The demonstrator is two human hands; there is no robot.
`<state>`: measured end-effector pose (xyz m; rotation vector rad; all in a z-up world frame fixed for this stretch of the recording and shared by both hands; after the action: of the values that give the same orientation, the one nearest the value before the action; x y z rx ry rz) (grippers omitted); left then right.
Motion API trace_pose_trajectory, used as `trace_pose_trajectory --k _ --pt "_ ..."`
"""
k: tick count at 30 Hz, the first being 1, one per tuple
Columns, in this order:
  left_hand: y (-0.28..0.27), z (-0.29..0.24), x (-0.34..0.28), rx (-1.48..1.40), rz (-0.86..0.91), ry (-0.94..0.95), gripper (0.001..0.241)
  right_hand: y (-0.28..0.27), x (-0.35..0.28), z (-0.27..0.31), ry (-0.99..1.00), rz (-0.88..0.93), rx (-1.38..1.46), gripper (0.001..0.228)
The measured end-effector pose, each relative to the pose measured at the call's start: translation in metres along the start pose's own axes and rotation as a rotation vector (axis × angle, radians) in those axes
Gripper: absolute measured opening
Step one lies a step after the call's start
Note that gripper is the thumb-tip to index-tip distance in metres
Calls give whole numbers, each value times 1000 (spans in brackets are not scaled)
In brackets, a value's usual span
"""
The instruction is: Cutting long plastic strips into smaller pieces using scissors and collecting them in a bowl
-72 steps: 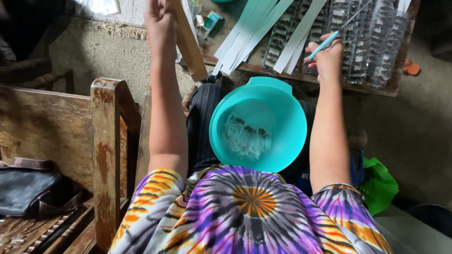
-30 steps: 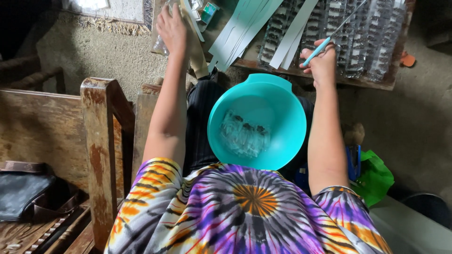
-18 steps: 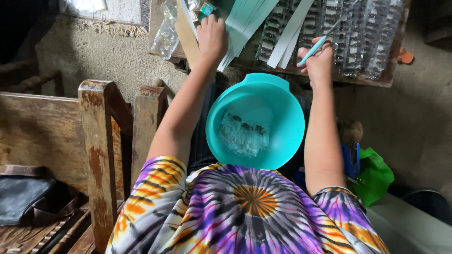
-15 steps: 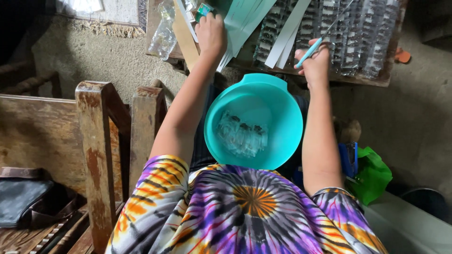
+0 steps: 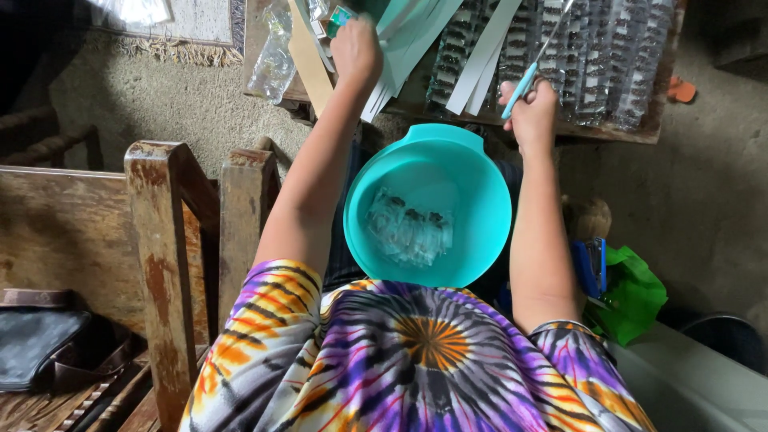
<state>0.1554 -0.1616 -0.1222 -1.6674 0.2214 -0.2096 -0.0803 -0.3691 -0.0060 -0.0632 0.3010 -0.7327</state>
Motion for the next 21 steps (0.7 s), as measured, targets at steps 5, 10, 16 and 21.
trace_pose_trajectory --k 5,10,16,21 --pt "-45 -8 -10 -328 -50 82 21 -5 -13 25 -109 -17 -53 15" --pt "-105 -17 -24 -817 -203 285 32 -7 -40 49 -364 91 164 22" --pt "-218 -25 -98 -1622 215 512 9 12 -103 73 -391 322 374 41" --pt "-254 -21 -156 -1778 255 574 53 21 -136 69 -352 337 513 29"
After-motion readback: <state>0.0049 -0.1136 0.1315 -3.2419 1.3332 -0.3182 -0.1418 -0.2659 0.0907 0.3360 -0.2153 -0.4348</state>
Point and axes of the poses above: each hand's wrist, its own x-axis towards the middle knuckle, its own y-axis out of the palm, z = x × y, the point moved 2 cm from there along x, towards the middle knuckle, and after that the axes turned 15 degrees about x, right-handed, at the moved point
